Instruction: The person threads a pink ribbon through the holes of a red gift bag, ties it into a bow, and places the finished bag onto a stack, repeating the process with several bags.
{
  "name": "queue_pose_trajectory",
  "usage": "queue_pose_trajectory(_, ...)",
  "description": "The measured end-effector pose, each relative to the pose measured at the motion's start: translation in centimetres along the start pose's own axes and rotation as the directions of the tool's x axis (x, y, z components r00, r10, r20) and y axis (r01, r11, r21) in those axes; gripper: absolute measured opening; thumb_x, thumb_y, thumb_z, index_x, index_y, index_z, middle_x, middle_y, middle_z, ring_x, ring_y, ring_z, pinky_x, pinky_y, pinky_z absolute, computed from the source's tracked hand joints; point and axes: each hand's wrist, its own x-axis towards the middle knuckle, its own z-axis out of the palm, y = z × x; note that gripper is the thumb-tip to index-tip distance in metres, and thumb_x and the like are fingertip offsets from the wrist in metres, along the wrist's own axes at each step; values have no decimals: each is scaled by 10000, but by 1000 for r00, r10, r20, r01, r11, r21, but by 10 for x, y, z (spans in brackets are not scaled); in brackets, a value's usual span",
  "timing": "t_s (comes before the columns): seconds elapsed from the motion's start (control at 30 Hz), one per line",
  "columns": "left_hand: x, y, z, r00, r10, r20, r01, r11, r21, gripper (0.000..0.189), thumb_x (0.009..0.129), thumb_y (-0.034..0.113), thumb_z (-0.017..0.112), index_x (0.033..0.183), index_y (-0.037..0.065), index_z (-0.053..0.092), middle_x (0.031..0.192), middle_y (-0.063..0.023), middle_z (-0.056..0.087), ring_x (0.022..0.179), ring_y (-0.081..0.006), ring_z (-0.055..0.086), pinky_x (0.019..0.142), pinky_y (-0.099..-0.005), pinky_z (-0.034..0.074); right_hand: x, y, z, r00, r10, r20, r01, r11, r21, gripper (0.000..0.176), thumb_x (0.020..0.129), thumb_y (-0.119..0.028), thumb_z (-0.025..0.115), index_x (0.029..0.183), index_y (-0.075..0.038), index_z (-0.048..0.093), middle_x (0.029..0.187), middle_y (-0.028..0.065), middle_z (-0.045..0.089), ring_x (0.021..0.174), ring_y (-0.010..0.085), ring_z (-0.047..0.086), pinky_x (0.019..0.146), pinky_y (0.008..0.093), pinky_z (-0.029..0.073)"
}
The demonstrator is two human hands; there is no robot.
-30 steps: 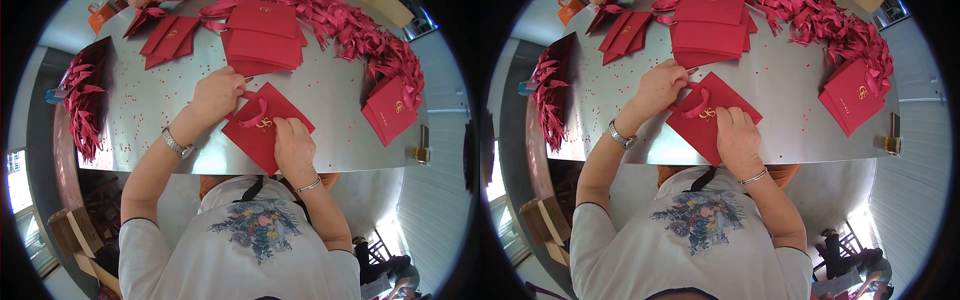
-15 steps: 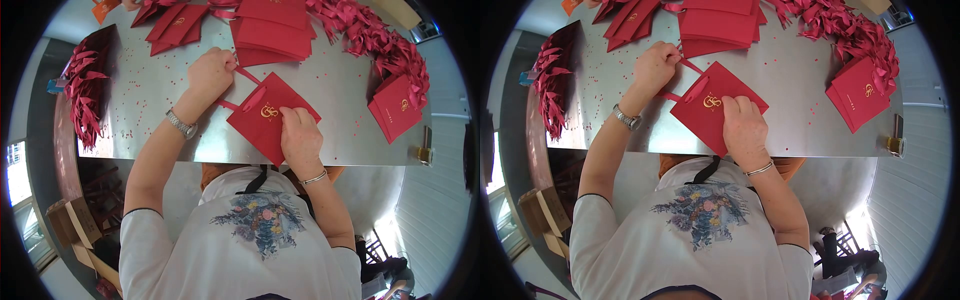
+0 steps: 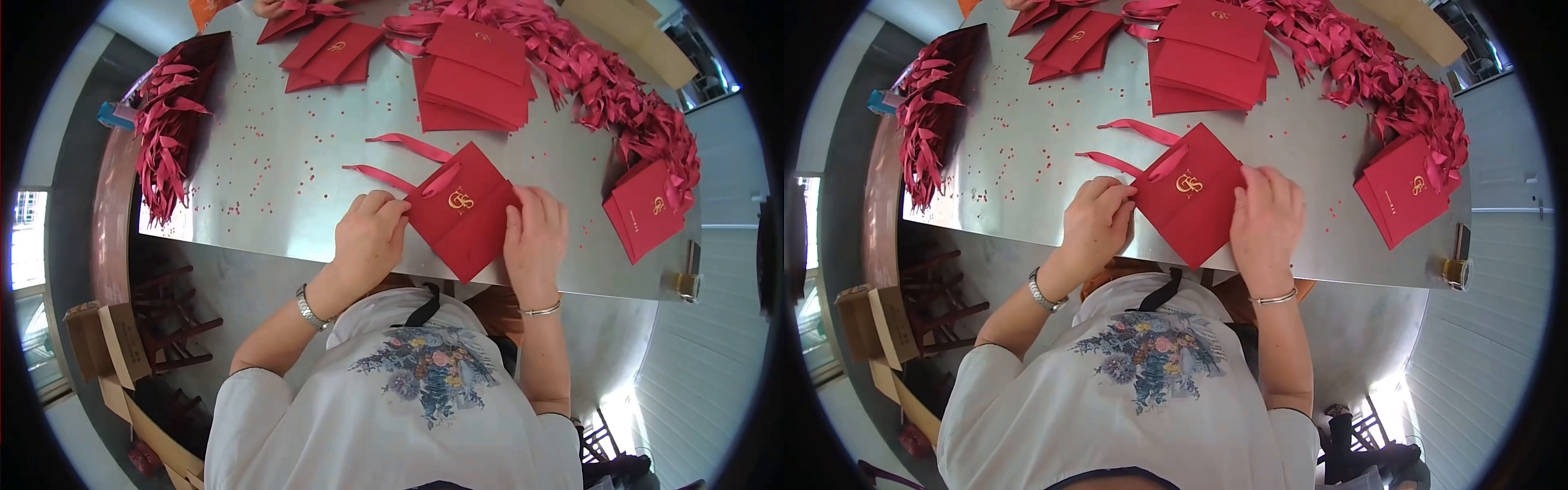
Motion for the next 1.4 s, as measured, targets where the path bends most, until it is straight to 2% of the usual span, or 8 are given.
queue_pose_trajectory(0.27, 4, -12, 8, 987, 11, -163, -34, 989, -143, 211, 801, 3, 646, 1004, 59, 643, 898, -121, 626, 768, -330, 626, 644, -415, 520, -5, 16, -8, 871, 438, 224, -480, 856, 192, 311, 815, -184, 720, 1051, -14, 608, 1025, 149, 618, 960, 340, 578, 867, 411, 469)
queue_pose_trajectory(0.37, 28, -15, -11, 999, -52, 8, 52, 998, -37, 284, 872, 23, 563, 1141, 95, 619, 943, -156, 639, 808, -363, 638, 657, -436, 524, -8, 9, -8, 849, 458, 263, -512, 835, 200, 347, 816, -157, 700, 1114, -20, 587, 1107, 154, 609, 1042, 338, 569, 915, 424, 449)
queue_pose_trajectory(0.43, 41, -25, -12, 998, -34, 58, 33, 999, 23, 207, 896, 70, 546, 1080, 93, 637, 926, -158, 632, 814, -366, 635, 674, -442, 520, -10, -8, 0, 992, 127, 8, -123, 972, -202, 424, 811, -127, 677, 1204, -33, 549, 1234, 168, 568, 1147, 336, 536, 982, 454, 406)
queue_pose_trajectory(0.63, 64, -36, -11, 956, 39, 292, -110, 967, 231, 91, 817, 28, 552, 885, 54, 607, 917, -151, 616, 843, -344, 633, 701, -430, 524, -21, -55, 30, 955, -165, 248, 171, 985, -1, 474, 802, -249, 705, 1204, -31, 579, 1278, 141, 543, 1225, 295, 490, 1029, 444, 356)
queue_pose_trajectory(1.13, 78, -35, 14, 983, 85, 162, -123, 963, 238, 158, 787, 19, 549, 936, 61, 580, 918, -129, 614, 844, -337, 636, 697, -439, 533, -15, -40, 20, 928, -195, 319, 136, 971, 199, 443, 817, -258, 695, 1192, -42, 600, 1283, 135, 540, 1221, 285, 489, 1019, 453, 354)
queue_pose_trajectory(1.23, 75, -33, 9, 993, 75, 91, -88, 985, 151, 204, 827, 33, 558, 1020, 72, 609, 914, -137, 620, 859, -348, 625, 706, -441, 520, -6, -22, 0, 998, 41, 54, -37, 997, -74, 428, 827, -246, 688, 1200, -60, 594, 1278, 134, 545, 1200, 331, 491, 957, 472, 391)
queue_pose_trajectory(1.37, 56, -20, 4, 997, -17, 69, 24, 995, -98, 291, 840, 95, 634, 1130, 68, 620, 932, -150, 620, 867, -343, 607, 748, -433, 502, -8, -5, -3, 958, 263, 118, -255, 964, -83, 441, 799, -258, 718, 1145, -28, 571, 1101, 172, 601, 1041, 360, 566, 858, 463, 485)
queue_pose_trajectory(1.4, 49, -21, 8, 983, 174, 63, -175, 985, 9, 307, 823, 114, 674, 1122, 62, 628, 933, -133, 624, 860, -328, 601, 743, -420, 499, -6, -8, -1, 937, 316, 151, -315, 948, -34, 449, 793, -259, 725, 1141, -21, 570, 1062, 175, 611, 998, 360, 583, 854, 459, 486)
